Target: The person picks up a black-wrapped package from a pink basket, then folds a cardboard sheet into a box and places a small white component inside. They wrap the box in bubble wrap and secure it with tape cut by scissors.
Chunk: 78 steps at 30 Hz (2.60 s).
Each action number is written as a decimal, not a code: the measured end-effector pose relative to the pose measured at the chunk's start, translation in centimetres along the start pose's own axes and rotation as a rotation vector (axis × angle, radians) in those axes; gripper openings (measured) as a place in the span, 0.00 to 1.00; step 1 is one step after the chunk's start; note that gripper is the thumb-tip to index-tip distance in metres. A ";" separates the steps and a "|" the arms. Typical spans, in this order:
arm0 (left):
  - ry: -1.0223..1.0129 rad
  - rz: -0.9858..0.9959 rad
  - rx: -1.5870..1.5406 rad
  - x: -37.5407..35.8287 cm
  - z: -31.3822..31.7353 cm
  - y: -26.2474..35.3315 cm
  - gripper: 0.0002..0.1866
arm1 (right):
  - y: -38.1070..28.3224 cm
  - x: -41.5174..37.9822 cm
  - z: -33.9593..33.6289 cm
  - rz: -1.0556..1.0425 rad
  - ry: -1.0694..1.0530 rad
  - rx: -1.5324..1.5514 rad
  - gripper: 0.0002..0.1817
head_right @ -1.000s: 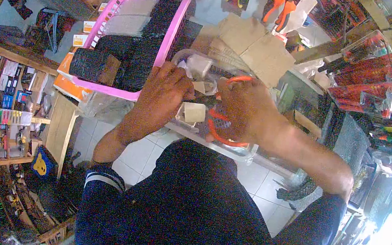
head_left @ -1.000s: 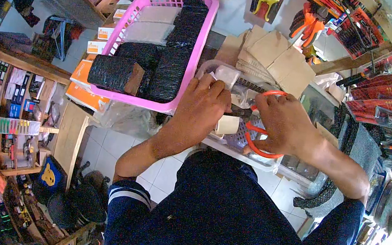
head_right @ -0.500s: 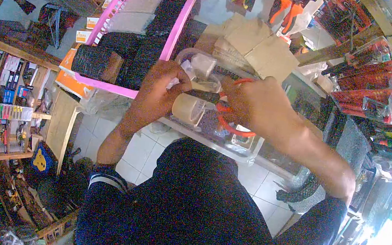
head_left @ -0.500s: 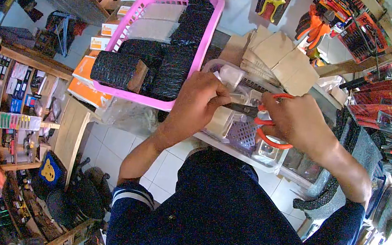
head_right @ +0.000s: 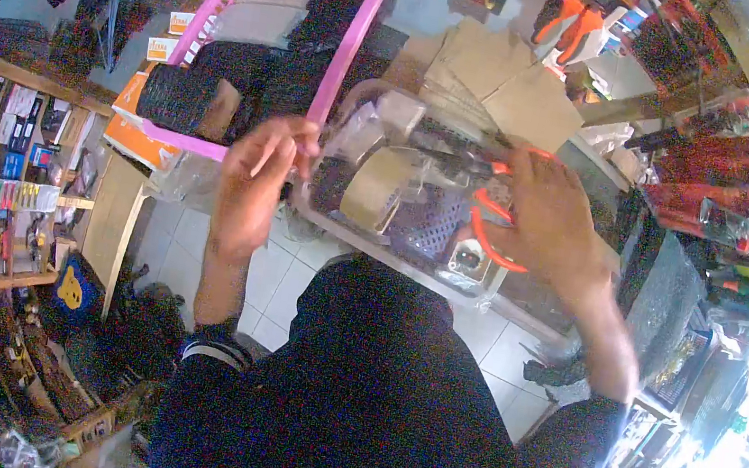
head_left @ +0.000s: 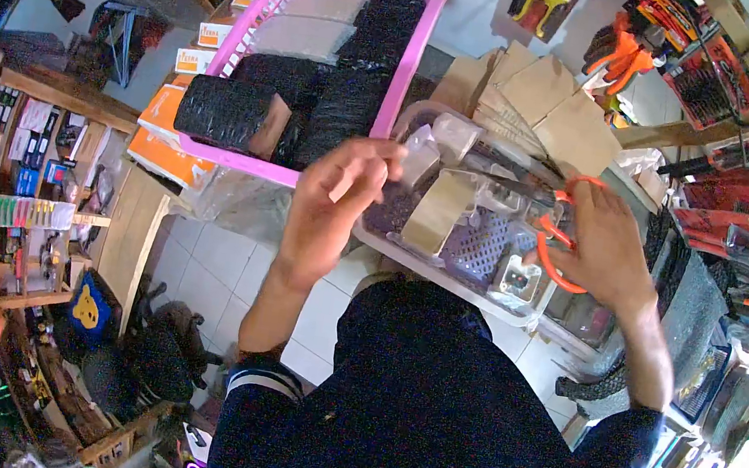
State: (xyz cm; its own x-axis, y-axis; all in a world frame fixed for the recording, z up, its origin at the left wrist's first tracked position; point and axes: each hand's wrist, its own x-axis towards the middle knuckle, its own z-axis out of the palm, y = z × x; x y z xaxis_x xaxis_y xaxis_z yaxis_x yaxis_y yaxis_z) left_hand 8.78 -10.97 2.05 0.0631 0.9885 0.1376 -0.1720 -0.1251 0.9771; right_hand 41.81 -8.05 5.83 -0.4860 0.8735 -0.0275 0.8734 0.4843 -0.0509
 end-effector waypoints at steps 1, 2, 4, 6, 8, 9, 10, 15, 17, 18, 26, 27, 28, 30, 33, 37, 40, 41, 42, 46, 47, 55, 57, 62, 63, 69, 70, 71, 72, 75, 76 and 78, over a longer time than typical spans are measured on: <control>-0.073 -0.066 -0.119 -0.5 -0.2 -0.4 0.23 | 0.3 -0.3 0.7 0.066 -0.020 0.029 0.39; -0.125 -0.134 -0.331 -1.0 -0.3 -0.9 0.25 | 0.7 -0.5 2.0 0.089 -0.049 0.066 0.38; -0.234 -0.265 -0.760 -1.8 -0.2 -1.6 0.27 | 1.6 -1.0 5.6 0.140 -0.109 0.138 0.36; -0.223 -0.360 -0.861 -2.8 1.0 -1.0 0.33 | 1.7 -1.8 9.6 0.133 0.053 0.064 0.35; -0.263 -0.405 -1.001 -3.7 1.7 -1.3 0.35 | 1.7 -2.4 10.6 0.141 0.146 0.074 0.33; -0.259 -0.443 -0.994 -4.0 2.2 -1.2 0.38 | 1.4 -2.5 10.6 0.154 0.159 0.120 0.31; -0.270 -0.455 -1.007 -4.3 2.6 -1.1 0.39 | 1.0 -2.7 10.5 0.168 0.172 0.167 0.29; -0.380 -0.508 -1.100 -6.1 5.6 -1.1 0.43 | -0.7 -3.9 6.3 0.142 0.279 0.572 0.27; -0.391 -0.563 -1.119 -6.8 7.2 -1.2 0.43 | -1.4 -6.1 4.5 0.258 0.194 0.937 0.27; -0.398 -0.571 -1.097 -7.1 8.1 -1.4 0.43 | -1.9 -7.2 3.8 0.290 0.184 1.135 0.27; -0.440 -0.721 -0.955 -8.9 15.7 -2.5 0.43 | -3.2 -14.1 3.1 0.543 0.304 1.792 0.25; -0.435 -0.734 -0.958 -9.2 16.6 -2.7 0.43 | -2.8 -15.1 3.1 0.595 0.307 1.778 0.25; -0.448 -0.747 -0.928 -9.3 17.3 -2.9 0.43 | -2.4 -15.8 3.2 0.634 0.332 1.760 0.24; -0.466 -0.771 -0.869 -9.7 18.7 -3.5 0.43 | -1.6 -17.2 3.3 0.710 0.372 1.728 0.22; -0.549 -0.629 -0.646 -9.7 21.4 -5.3 0.41 | 0.3 -19.4 4.5 0.661 0.538 1.587 0.18; -0.334 -0.208 0.064 -9.4 27.7 -6.8 0.45 | 5.2 -22.6 6.3 0.689 0.789 1.349 0.17; -0.335 0.534 1.020 -7.1 32.0 -10.1 0.48 | 10.1 -23.8 5.8 0.764 0.779 1.337 0.18; -0.368 0.528 1.074 -6.5 33.7 -11.5 0.47 | 11.5 -23.8 5.8 0.755 0.773 1.350 0.18; -0.400 0.523 1.128 -5.8 35.4 -13.1 0.46 | 12.8 -23.8 6.2 0.730 0.740 1.381 0.20; -0.430 0.493 1.190 -4.4 37.7 -17.8 0.43 | 17.2 -23.5 8.7 0.621 0.591 1.403 0.24; -0.430 0.518 1.229 -4.6 37.7 -18.5 0.42 | 17.8 -23.3 9.1 0.594 0.565 1.388 0.24; -0.399 0.527 1.296 -4.8 37.6 -18.7 0.41 | 21.6 -20.9 10.9 0.539 0.305 1.332 0.23; -0.372 0.531 1.256 -4.8 37.6 -19.0 0.40 | 21.9 -20.4 11.5 0.537 0.277 1.405 0.23; -0.348 0.551 1.163 -4.7 37.4 -19.5 0.40 | 21.0 -20.1 11.5 0.568 0.254 1.349 0.23; -0.359 0.544 1.178 -4.8 37.4 -19.4 0.39 | 21.0 -20.0 11.5 0.563 0.261 1.334 0.23; -0.391 0.556 1.271 -4.6 37.7 -19.5 0.34 | 20.8 -19.4 10.6 0.599 0.232 1.155 0.21; -0.394 0.558 1.285 -4.5 37.7 -19.6 0.34 | 20.8 -19.3 10.7 0.609 0.234 1.130 0.21; -0.396 0.567 1.283 -4.6 37.7 -19.6 0.33 | 20.8 -19.3 10.9 0.619 0.237 1.105 0.20; -0.396 0.576 1.282 -4.6 37.6 -19.5 0.32 | 20.6 -19.1 10.7 0.628 0.239 1.080 0.20; -0.383 0.582 1.289 -4.6 37.7 -19.2 0.29 | 19.6 -18.7 9.6 0.648 0.199 0.948 0.19; -0.377 0.580 1.293 -4.6 37.8 -19.1 0.29 | 19.4 -18.7 9.6 0.645 0.221 0.906 0.20; -0.390 0.579 1.328 -4.7 37.7 -19.2 0.28 | 19.0 -18.6 9.5 0.634 0.262 0.821 0.20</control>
State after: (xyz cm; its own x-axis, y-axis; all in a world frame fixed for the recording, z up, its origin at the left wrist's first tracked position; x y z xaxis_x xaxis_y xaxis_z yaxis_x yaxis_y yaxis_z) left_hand 48.88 -16.38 -11.24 0.5882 0.7187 0.3708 0.7154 -0.6762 0.1758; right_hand 67.15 -15.58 -4.09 0.1565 0.9848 -0.0750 0.6283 -0.1579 -0.7618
